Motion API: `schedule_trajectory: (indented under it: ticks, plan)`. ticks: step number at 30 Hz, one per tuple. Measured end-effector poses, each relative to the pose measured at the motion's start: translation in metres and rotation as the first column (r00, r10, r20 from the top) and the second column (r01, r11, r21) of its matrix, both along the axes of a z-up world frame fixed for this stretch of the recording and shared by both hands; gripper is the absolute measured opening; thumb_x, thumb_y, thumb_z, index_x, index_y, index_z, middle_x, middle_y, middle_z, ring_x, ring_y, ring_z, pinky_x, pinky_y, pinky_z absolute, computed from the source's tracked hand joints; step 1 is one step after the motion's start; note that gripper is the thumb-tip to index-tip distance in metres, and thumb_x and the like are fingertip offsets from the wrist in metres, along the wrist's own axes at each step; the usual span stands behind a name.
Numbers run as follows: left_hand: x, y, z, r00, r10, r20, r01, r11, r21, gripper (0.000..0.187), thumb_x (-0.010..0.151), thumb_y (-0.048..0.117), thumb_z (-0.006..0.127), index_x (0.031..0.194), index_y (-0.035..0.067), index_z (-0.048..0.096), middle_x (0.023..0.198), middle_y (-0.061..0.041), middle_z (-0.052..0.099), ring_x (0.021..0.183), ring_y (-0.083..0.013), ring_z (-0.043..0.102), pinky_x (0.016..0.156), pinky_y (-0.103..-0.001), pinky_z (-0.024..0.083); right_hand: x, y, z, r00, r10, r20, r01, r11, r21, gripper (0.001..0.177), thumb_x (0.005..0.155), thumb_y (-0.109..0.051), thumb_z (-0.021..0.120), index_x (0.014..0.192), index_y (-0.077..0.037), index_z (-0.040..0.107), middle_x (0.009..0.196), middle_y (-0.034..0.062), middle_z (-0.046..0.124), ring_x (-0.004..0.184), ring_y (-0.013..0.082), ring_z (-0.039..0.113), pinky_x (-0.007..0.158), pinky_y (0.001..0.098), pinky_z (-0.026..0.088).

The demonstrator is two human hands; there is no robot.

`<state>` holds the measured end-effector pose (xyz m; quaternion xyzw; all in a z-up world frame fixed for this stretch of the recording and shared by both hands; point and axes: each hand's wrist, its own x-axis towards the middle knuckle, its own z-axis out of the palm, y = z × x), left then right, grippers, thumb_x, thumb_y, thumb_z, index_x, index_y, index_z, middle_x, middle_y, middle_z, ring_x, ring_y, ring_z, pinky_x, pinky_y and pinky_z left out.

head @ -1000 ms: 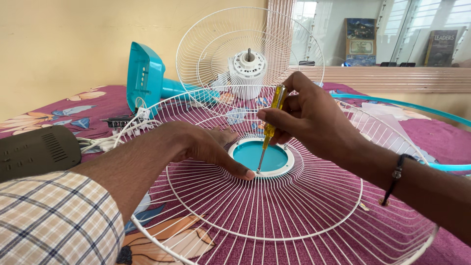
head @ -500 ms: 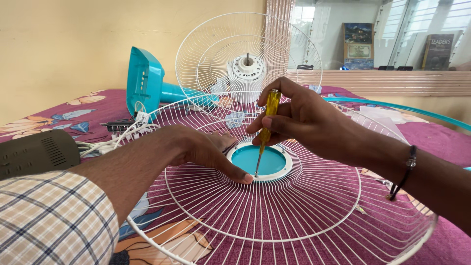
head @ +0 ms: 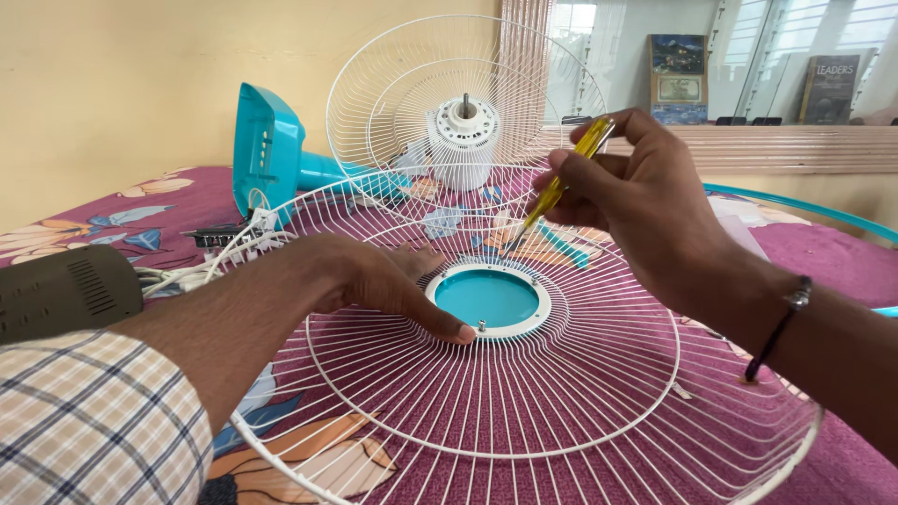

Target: The person uses a screwdriver to remove screws and detach the internal switch and motor from the back housing of a teal electric fan. They then place the housing aside and begin attaching the front wire cage to the fan blade assembly.

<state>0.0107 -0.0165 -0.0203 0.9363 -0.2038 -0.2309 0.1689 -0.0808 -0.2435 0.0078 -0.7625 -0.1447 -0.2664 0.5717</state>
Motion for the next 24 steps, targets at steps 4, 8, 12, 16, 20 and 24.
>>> schedule_trajectory:
  ticks: [4, 8, 12, 16, 20, 24]
  plan:
    - [0.0, 0.0, 0.0, 1.0, 0.019, 0.015, -0.019, 1.0, -0.005, 0.143, 0.049, 0.069, 0.082, 0.165, 0.023, 0.011, 0.173, -0.012, 0.0, 0.16, -0.0344, 0.0, 0.126, -0.061, 0.01, -0.001, 0.007, -0.007, 0.994, -0.111, 0.012, 0.111, 0.989, -0.098, 0.03, 0.095, -0.016, 0.064, 0.115, 0.0, 0.049, 0.094, 0.0198, 0.074, 0.084, 0.023, 0.08, 0.077, 0.0331, 0.064]
    - [-0.001, -0.001, -0.001, 1.0, 0.017, 0.02, -0.017, 1.0, 0.0, 0.144, 0.048, 0.068, 0.082, 0.165, 0.022, 0.011, 0.173, -0.013, 0.002, 0.16, -0.0342, 0.002, 0.127, -0.061, 0.012, -0.003, 0.014, -0.011, 0.997, -0.081, 0.001, 0.079, 0.97, -0.228, 0.033, 0.094, -0.02, 0.066, 0.111, 0.002, 0.049, 0.087, 0.0186, 0.076, 0.08, 0.0217, 0.08, 0.071, 0.0321, 0.065]
    - [-0.004, 0.0, 0.001, 0.999, 0.002, 0.053, -0.003, 1.0, 0.008, 0.141, 0.052, 0.07, 0.081, 0.165, 0.021, 0.011, 0.174, -0.011, -0.005, 0.16, -0.0312, -0.007, 0.126, -0.061, 0.007, -0.003, 0.019, -0.01, 0.998, -0.062, 0.003, 0.061, 0.971, -0.233, 0.032, 0.094, -0.02, 0.066, 0.111, 0.001, 0.049, 0.087, 0.0187, 0.077, 0.079, 0.0214, 0.081, 0.071, 0.0317, 0.065]
    - [-0.005, -0.001, 0.0, 0.999, 0.008, 0.04, -0.008, 1.0, -0.006, 0.142, 0.05, 0.069, 0.081, 0.164, 0.02, 0.013, 0.173, -0.014, 0.004, 0.16, -0.0336, 0.003, 0.127, -0.059, 0.013, -0.002, 0.021, -0.014, 0.999, -0.042, -0.014, 0.037, 0.967, -0.251, 0.031, 0.093, -0.02, 0.065, 0.112, 0.0, 0.05, 0.089, 0.0187, 0.078, 0.081, 0.0208, 0.082, 0.071, 0.0315, 0.065]
    - [-0.006, -0.001, 0.002, 0.998, 0.018, 0.053, -0.019, 0.999, 0.028, 0.141, 0.053, 0.07, 0.08, 0.165, 0.021, 0.01, 0.173, -0.013, -0.002, 0.16, -0.0334, -0.002, 0.127, -0.06, 0.01, 0.0, 0.021, -0.015, 0.996, -0.077, -0.043, 0.062, 0.96, -0.272, 0.033, 0.093, -0.02, 0.065, 0.112, 0.001, 0.049, 0.09, 0.0198, 0.079, 0.081, 0.0227, 0.081, 0.07, 0.033, 0.065]
    - [-0.005, -0.001, 0.0, 0.999, 0.006, 0.038, -0.006, 1.0, 0.004, 0.142, 0.052, 0.069, 0.081, 0.165, 0.02, 0.01, 0.173, -0.014, 0.0, 0.16, -0.0344, 0.0, 0.127, -0.06, 0.012, 0.001, 0.021, -0.018, 1.0, 0.024, -0.002, -0.024, 0.967, -0.255, 0.035, 0.093, -0.019, 0.065, 0.117, 0.002, 0.049, 0.094, 0.0199, 0.078, 0.084, 0.0228, 0.081, 0.072, 0.0332, 0.066]
